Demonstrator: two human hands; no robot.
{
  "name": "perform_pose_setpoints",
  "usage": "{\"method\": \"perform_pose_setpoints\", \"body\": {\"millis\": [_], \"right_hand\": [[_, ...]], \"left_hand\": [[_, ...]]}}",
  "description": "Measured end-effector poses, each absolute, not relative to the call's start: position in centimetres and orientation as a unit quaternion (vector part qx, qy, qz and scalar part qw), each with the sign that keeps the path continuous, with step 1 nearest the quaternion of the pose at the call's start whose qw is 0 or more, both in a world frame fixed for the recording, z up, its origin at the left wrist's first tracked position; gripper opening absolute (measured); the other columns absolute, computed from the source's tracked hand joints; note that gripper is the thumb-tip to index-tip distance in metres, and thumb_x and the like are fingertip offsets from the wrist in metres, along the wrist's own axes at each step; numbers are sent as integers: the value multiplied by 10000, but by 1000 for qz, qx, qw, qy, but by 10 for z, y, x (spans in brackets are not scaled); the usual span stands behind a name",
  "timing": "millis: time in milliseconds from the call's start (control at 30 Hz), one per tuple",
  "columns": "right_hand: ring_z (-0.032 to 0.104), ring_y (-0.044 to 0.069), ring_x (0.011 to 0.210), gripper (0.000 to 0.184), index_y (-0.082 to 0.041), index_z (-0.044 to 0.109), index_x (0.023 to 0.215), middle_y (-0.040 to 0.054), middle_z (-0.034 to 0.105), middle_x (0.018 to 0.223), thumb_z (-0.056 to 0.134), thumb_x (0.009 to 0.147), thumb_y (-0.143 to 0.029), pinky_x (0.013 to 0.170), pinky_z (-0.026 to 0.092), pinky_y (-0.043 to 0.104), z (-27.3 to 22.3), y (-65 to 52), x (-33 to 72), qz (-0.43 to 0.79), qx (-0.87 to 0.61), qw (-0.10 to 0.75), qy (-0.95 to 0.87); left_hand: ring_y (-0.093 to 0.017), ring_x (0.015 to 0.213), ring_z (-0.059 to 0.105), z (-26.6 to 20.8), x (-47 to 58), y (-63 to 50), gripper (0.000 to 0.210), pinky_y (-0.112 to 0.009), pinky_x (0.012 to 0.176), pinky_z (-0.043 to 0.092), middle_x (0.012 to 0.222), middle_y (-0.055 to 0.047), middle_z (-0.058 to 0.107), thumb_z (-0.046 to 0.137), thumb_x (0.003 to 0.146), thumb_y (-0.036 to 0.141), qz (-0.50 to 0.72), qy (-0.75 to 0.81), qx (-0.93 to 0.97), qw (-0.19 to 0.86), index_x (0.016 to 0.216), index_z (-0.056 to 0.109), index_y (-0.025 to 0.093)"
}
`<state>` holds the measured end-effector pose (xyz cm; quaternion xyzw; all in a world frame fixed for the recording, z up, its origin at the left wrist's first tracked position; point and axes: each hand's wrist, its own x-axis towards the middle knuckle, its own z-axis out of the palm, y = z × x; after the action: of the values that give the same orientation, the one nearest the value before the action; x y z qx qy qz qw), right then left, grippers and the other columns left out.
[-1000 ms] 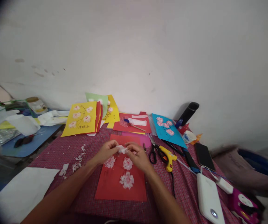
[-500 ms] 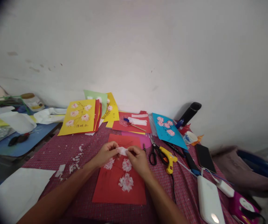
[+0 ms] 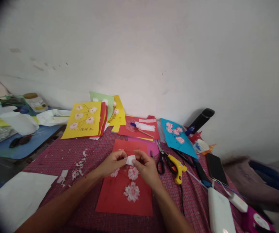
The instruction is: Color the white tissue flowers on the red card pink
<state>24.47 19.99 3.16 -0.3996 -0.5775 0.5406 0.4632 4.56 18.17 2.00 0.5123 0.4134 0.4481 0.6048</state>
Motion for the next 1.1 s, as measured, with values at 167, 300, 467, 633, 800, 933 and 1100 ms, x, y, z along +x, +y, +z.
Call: {"method": "perform_pose_setpoints", "body": {"millis": [167, 300, 467, 633, 800, 933, 1100], "right_hand": [[550, 158, 699, 338, -210, 796, 1043, -8, 614, 786, 842, 750, -371, 651, 452, 279, 31, 200, 245, 501, -418, 437, -619], [513, 150, 679, 194, -198, 770, 880, -10, 610, 749, 804, 789, -366, 641, 418, 273, 34, 197, 245, 513, -393, 398, -650], [458, 132, 634, 240, -190, 680, 723, -29, 550, 675, 804, 791, -385, 606, 378, 260, 38, 197, 247, 534, -386, 382, -648], [466, 133, 638, 266, -193, 671, 721, -31, 547, 679, 815, 790, -407, 611, 381, 260, 40, 197, 249, 530, -382, 383, -653], [489, 139, 643, 237, -196, 694, 741, -20, 579, 696, 790, 833, -392, 612, 387, 265, 43, 197, 249, 511, -376, 384, -671], [588, 179, 750, 242, -210, 687, 734, 19, 664, 801, 804, 829, -399, 704, 457, 293, 45, 197, 249, 491, -359, 405, -682], [639, 199, 823, 231, -221, 691, 773, 40, 731, 894, 790, 856, -413, 765, 496, 309, 43, 196, 251, 509, -355, 401, -674]], "left_hand": [[-108, 635, 624, 25, 45, 177, 205, -234, 640, 482, 695, 17, 653, 695, 843, 344, 433, 396, 554, 591, 838, 584, 173], [-95, 632, 596, 26, 44, 176, 141, -219, 621, 451, 712, 21, 641, 676, 843, 288, 420, 390, 581, 577, 846, 603, 167], [-84, 617, 556, 24, 42, 175, 104, -208, 596, 418, 709, 27, 623, 661, 844, 254, 406, 390, 604, 565, 844, 612, 162], [-86, 617, 544, 26, 41, 175, 102, -208, 587, 405, 701, 24, 617, 657, 842, 248, 400, 398, 614, 552, 824, 606, 162], [-85, 613, 538, 29, 41, 175, 128, -208, 586, 401, 696, 28, 607, 670, 841, 274, 400, 397, 619, 547, 830, 606, 165], [-84, 618, 547, 31, 41, 174, 151, -207, 597, 408, 698, 24, 618, 674, 860, 299, 399, 390, 617, 554, 836, 611, 164], [-87, 636, 561, 33, 40, 175, 179, -214, 615, 430, 714, 23, 615, 691, 861, 322, 406, 387, 604, 566, 852, 616, 160]]}}
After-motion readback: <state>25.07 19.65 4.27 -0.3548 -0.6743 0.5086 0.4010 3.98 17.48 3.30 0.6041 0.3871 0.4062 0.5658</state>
